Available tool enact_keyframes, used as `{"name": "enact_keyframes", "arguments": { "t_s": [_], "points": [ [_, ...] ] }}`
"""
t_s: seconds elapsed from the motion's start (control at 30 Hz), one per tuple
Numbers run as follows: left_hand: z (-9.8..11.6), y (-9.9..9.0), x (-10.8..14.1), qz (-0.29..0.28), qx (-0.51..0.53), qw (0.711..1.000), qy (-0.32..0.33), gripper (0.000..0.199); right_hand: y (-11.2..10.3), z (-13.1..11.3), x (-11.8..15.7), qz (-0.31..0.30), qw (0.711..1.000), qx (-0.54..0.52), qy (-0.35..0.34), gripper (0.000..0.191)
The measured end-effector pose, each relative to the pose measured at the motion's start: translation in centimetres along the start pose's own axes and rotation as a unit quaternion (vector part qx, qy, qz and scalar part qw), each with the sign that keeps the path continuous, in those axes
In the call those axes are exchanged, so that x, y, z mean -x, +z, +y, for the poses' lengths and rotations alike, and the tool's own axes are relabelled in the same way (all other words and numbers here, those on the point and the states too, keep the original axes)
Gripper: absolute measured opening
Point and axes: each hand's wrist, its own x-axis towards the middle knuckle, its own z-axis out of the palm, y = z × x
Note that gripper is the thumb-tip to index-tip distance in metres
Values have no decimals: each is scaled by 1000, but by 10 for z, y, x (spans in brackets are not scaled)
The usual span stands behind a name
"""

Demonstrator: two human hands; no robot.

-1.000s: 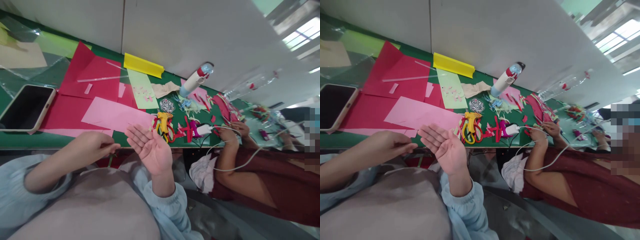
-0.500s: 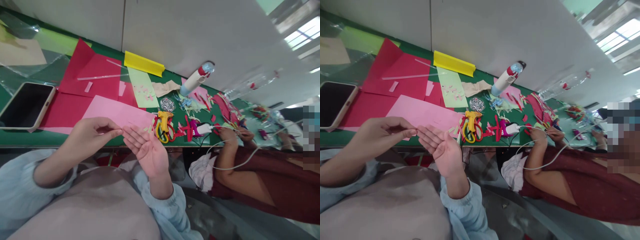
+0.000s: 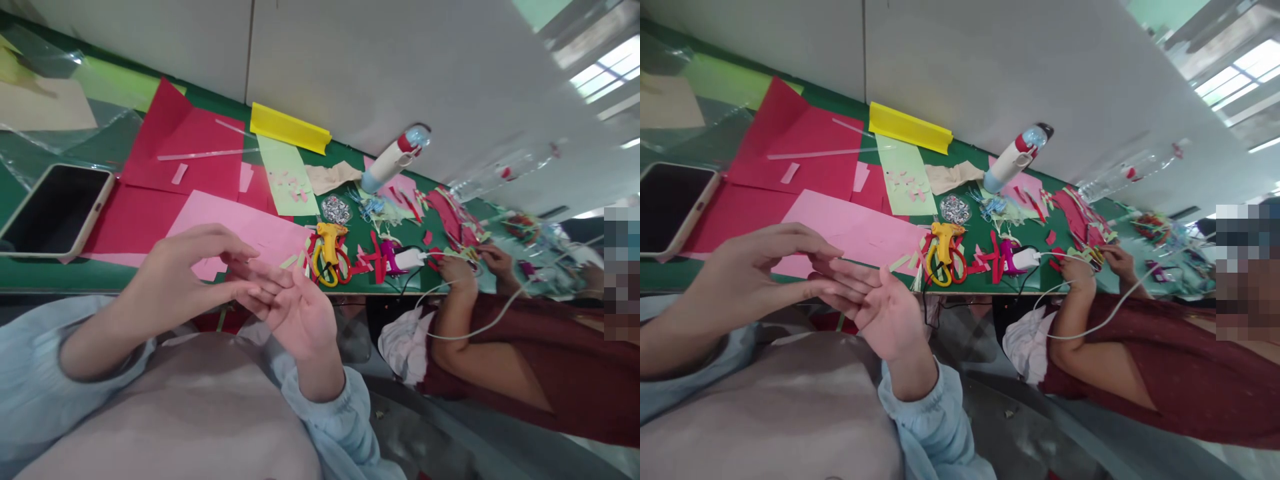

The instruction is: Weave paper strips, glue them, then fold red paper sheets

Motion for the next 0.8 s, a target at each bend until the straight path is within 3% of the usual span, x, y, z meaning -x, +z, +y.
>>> {"name": "enact_keyframes", "arguments": {
  "t_s": [0.17, 0.3, 0.43, 0.57, 0.67, 0.8],
  "points": [
    [5, 8, 5, 38, 9, 999, -17, 17, 2, 3, 0, 17, 1000, 19, 14, 49],
    [6, 8, 8, 64, 34, 997, 6, 10, 4, 5, 0, 5, 1000, 30, 7, 47],
    [7, 4, 7, 36, 83, 996, 1, 12, 3, 4, -1, -10, 1000, 22, 2, 46],
    [4, 2, 5, -8, 149, 987, -61, 16, -1, 4, -3, -11, 999, 35, 12, 48],
    [1, 2, 4, -8, 180, 978, -104, 15, -4, 6, -6, -6, 999, 41, 11, 45],
    [2, 1, 4, -2, 167, 981, -99, 15, -6, 10, -9, 4, 999, 45, 3, 37]
  ]
}}
